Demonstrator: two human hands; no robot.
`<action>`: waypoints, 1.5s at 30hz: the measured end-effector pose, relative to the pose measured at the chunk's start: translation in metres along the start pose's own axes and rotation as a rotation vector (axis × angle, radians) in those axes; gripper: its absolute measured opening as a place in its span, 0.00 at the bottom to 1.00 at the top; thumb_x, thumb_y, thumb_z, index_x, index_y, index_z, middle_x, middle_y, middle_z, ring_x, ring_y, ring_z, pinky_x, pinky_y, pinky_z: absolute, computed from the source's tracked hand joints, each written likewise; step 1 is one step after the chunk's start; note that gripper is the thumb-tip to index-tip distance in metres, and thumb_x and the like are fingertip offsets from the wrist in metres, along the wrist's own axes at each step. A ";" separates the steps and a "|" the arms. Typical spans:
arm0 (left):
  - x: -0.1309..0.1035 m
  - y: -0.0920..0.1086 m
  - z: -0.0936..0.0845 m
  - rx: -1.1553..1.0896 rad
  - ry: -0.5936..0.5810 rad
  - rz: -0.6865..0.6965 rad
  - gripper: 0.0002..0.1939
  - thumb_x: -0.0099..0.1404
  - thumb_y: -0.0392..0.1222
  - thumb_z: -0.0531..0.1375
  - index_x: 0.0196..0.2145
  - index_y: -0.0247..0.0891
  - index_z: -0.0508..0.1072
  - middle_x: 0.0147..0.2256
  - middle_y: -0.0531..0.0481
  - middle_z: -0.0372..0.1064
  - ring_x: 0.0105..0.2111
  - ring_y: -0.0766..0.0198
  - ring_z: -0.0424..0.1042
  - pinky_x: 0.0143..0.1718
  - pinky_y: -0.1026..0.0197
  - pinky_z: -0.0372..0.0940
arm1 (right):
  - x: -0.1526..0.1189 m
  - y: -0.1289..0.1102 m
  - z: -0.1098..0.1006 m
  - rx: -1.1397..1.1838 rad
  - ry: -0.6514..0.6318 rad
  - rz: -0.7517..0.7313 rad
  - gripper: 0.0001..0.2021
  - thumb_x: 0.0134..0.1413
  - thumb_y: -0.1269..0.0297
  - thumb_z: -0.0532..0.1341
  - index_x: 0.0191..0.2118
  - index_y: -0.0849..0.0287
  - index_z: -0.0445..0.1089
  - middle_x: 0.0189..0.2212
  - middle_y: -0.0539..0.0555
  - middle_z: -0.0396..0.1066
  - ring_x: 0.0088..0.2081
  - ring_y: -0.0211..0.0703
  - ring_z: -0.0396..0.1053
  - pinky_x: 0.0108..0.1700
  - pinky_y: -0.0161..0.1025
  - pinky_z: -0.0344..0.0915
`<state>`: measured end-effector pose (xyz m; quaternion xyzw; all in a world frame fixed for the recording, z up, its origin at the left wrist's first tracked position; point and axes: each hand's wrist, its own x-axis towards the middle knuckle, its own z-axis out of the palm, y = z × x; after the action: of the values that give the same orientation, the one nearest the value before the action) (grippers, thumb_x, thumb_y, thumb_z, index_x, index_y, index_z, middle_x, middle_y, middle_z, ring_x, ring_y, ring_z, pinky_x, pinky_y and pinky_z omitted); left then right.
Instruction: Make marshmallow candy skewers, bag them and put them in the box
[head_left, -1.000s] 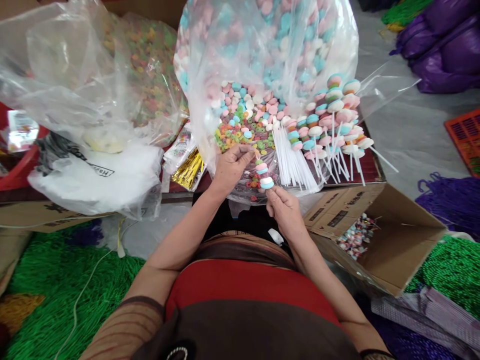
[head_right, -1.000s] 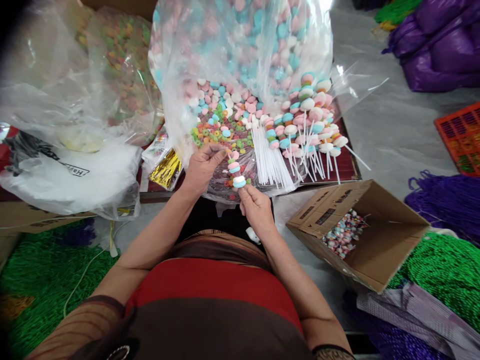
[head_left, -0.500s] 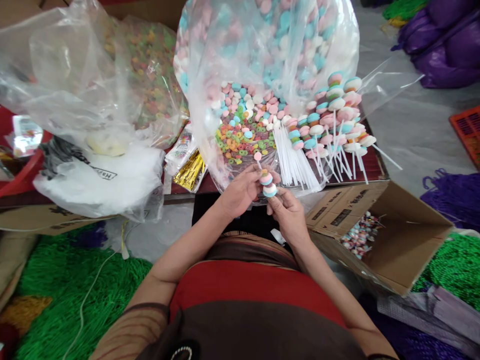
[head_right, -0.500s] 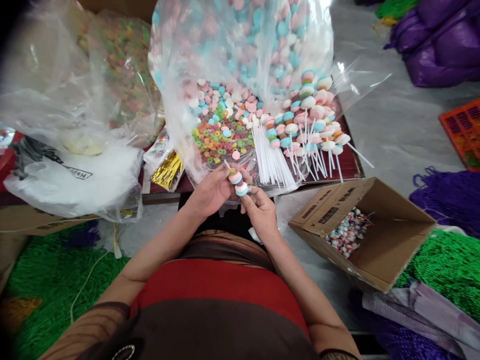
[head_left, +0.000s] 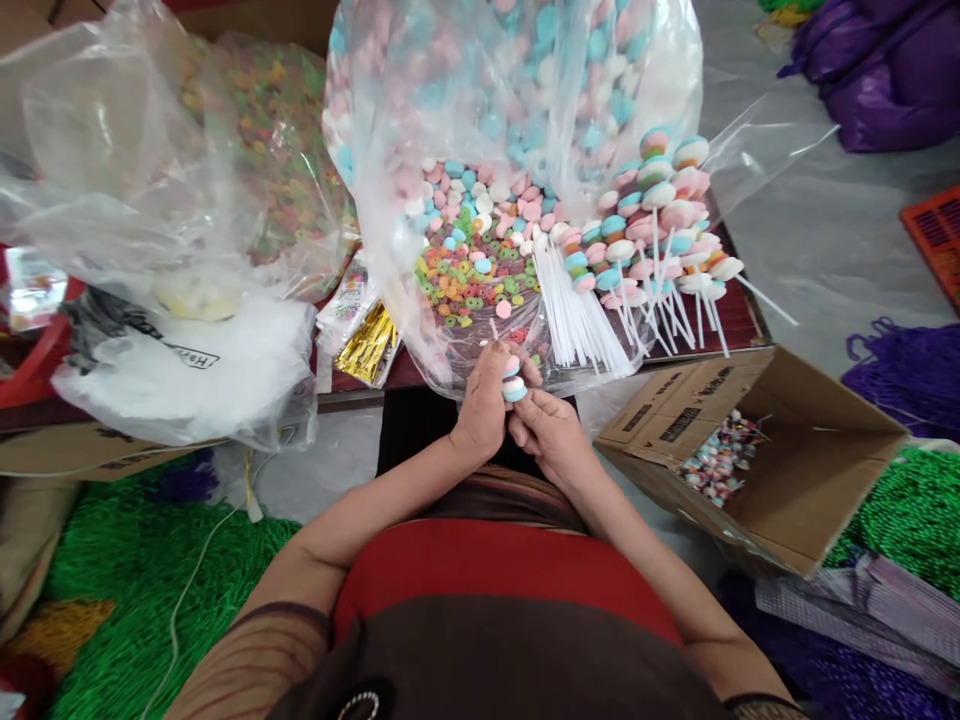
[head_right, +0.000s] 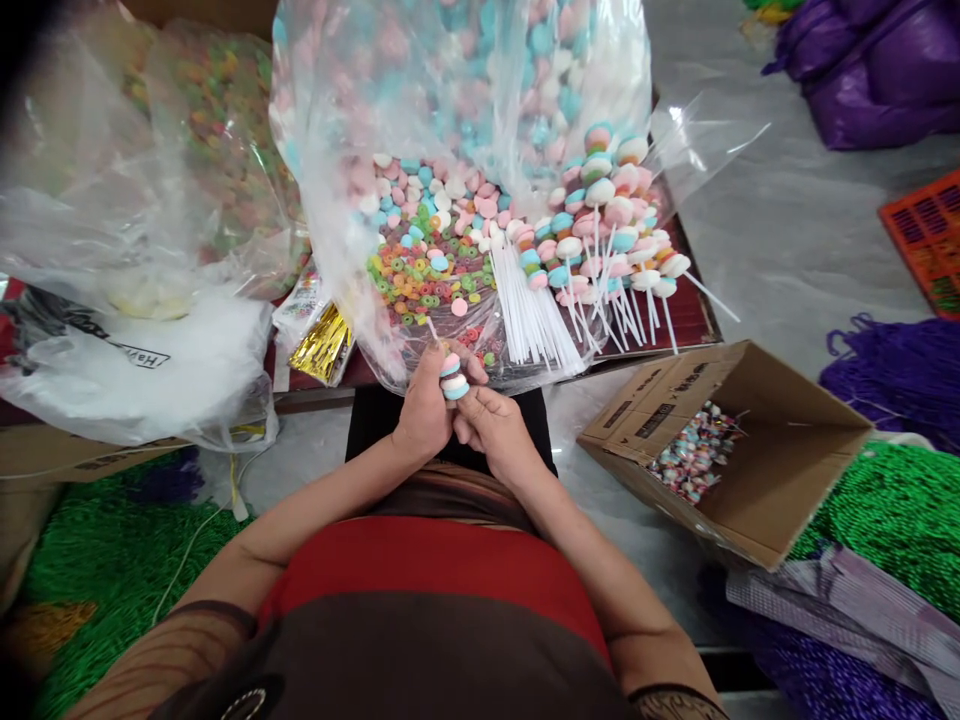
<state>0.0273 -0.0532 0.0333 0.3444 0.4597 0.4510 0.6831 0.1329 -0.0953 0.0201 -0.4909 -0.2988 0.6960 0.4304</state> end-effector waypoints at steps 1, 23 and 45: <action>0.005 0.003 -0.002 0.014 -0.013 0.063 0.29 0.70 0.71 0.50 0.37 0.42 0.74 0.36 0.48 0.76 0.39 0.61 0.76 0.40 0.61 0.71 | 0.000 -0.003 -0.004 0.017 0.015 -0.015 0.27 0.51 0.35 0.67 0.28 0.56 0.66 0.14 0.43 0.61 0.15 0.30 0.44 0.19 0.34 0.38; 0.140 0.081 -0.039 1.533 0.080 0.450 0.15 0.73 0.40 0.53 0.40 0.37 0.80 0.49 0.40 0.77 0.54 0.48 0.70 0.59 0.47 0.58 | 0.013 -0.034 -0.012 0.112 0.304 -0.258 0.16 0.47 0.56 0.73 0.30 0.55 0.67 0.15 0.37 0.47 0.16 0.27 0.41 0.19 0.32 0.40; 0.138 0.079 -0.040 1.278 -0.017 0.568 0.04 0.62 0.31 0.61 0.32 0.37 0.75 0.38 0.43 0.77 0.48 0.50 0.73 0.57 0.48 0.61 | 0.020 -0.035 -0.009 0.056 0.298 -0.255 0.15 0.46 0.53 0.72 0.32 0.57 0.72 0.15 0.38 0.47 0.17 0.28 0.41 0.19 0.33 0.39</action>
<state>-0.0101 0.1060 0.0463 0.7891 0.5215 0.2507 0.2059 0.1493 -0.0618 0.0374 -0.5344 -0.2722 0.5636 0.5680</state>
